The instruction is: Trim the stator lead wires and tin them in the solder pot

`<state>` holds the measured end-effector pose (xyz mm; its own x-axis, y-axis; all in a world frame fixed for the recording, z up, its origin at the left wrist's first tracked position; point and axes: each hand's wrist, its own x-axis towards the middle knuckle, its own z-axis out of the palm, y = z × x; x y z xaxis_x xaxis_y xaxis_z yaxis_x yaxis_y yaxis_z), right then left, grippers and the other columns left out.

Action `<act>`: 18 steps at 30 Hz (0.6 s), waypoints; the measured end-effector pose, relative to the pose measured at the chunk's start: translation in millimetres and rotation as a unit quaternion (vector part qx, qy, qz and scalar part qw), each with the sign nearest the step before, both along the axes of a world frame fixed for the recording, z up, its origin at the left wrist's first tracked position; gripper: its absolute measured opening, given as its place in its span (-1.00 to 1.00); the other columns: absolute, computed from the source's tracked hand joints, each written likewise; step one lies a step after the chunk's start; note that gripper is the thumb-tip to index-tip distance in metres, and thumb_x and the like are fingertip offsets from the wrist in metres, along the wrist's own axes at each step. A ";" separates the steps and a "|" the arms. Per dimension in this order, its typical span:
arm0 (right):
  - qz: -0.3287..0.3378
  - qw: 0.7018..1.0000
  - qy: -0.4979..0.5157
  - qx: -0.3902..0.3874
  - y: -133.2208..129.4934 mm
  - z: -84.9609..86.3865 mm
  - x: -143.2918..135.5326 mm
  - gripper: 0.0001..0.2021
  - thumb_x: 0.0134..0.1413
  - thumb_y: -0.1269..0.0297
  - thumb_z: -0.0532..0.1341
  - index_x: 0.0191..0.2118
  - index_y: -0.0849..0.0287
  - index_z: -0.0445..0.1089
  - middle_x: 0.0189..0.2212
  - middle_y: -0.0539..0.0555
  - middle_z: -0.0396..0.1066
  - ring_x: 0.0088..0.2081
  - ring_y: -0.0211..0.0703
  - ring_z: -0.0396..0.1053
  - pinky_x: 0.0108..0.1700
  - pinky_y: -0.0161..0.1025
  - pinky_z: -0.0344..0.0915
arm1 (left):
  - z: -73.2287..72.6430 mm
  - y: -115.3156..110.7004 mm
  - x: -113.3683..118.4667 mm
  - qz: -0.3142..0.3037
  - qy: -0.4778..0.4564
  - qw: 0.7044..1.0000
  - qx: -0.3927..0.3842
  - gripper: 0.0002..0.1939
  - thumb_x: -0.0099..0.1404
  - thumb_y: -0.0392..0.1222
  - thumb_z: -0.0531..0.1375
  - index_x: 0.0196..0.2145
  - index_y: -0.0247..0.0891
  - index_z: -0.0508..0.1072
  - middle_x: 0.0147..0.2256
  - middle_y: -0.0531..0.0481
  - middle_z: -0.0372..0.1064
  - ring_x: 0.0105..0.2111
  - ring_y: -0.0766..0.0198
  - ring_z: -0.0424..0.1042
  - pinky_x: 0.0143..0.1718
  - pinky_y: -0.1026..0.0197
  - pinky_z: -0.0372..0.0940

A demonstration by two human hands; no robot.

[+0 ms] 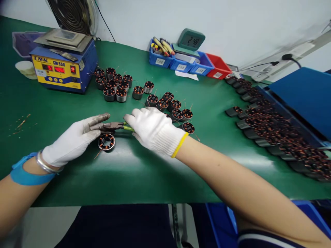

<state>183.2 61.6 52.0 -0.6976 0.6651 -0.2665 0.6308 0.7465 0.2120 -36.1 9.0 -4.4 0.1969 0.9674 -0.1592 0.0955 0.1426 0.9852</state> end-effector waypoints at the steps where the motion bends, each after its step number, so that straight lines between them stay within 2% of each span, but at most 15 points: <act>1: 0.001 1.000 0.000 -0.003 1.7 -0.4 0.2 -0.61 0.27 0.27 0.08 0.17 0.22 0.28 -0.10 0.24 0.39 -0.16 0.10 0.39 -0.23 -0.13 0.18 | 0.7 -0.1 0.1 -0.003 -0.002 1.000 -0.002 -0.29 0.23 -0.22 0.17 0.29 -0.54 0.18 0.20 -0.38 0.31 0.27 -0.11 0.24 0.34 -0.18 0.06; 4: -0.005 1.000 0.000 -0.024 6.6 -1.1 0.6 -0.64 0.29 0.24 0.06 0.15 0.17 0.29 -0.10 0.21 0.40 -0.20 0.02 0.40 -0.35 -0.22 0.10 | 2.0 0.0 0.2 -0.011 -0.013 1.000 -0.010 -0.29 0.24 -0.22 0.17 0.30 -0.53 0.16 0.17 -0.38 0.35 0.27 -0.10 0.25 0.34 -0.19 0.06; 6: -0.010 0.999 -0.002 -0.037 9.9 0.4 0.1 -0.64 0.29 0.22 0.08 0.14 0.15 0.30 -0.10 0.19 0.40 -0.22 -0.01 0.39 -0.37 -0.24 0.09 | 1.5 0.3 0.0 -0.009 -0.021 1.000 -0.016 -0.27 0.23 -0.21 0.18 0.31 -0.52 0.16 0.17 -0.39 0.35 0.26 -0.11 0.25 0.34 -0.20 0.06; 9: 0.005 1.000 -0.001 -0.025 15.1 5.5 -2.3 -0.62 0.27 0.21 0.11 0.16 0.17 0.30 -0.08 0.21 0.39 -0.20 -0.01 0.39 -0.30 -0.21 0.15 | -0.7 0.7 -0.7 -0.008 -0.030 0.999 -0.014 -0.25 0.22 -0.18 0.21 0.31 -0.52 0.15 0.19 -0.40 0.33 0.27 -0.13 0.25 0.34 -0.19 0.07; 14: 0.069 0.997 -0.002 0.021 23.7 12.3 -11.1 -0.50 0.14 0.22 0.23 0.19 0.25 0.30 -0.05 0.26 0.37 -0.11 0.09 0.38 -0.08 -0.02 0.19 | -2.4 1.5 -0.6 -0.011 -0.018 1.000 -0.004 -0.25 0.24 -0.17 0.20 0.33 -0.48 0.15 0.22 -0.33 0.30 0.28 -0.10 0.23 0.34 -0.12 0.09; 18: 0.087 0.995 0.005 0.041 24.9 13.5 -17.1 -0.57 0.13 0.25 0.23 0.12 0.24 0.35 -0.07 0.25 0.39 -0.09 0.13 0.38 -0.02 0.08 0.18 | -1.0 1.4 0.5 -0.012 -0.023 1.000 -0.012 -0.24 0.22 -0.20 0.17 0.34 -0.49 0.12 0.23 -0.30 0.30 0.28 -0.07 0.23 0.35 -0.11 0.08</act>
<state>166.1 86.6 65.5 -0.8070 0.5526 -0.2082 0.4954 0.8255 0.2706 -35.6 10.4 -5.4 0.2277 0.9583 -0.1729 0.0548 0.1647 0.9848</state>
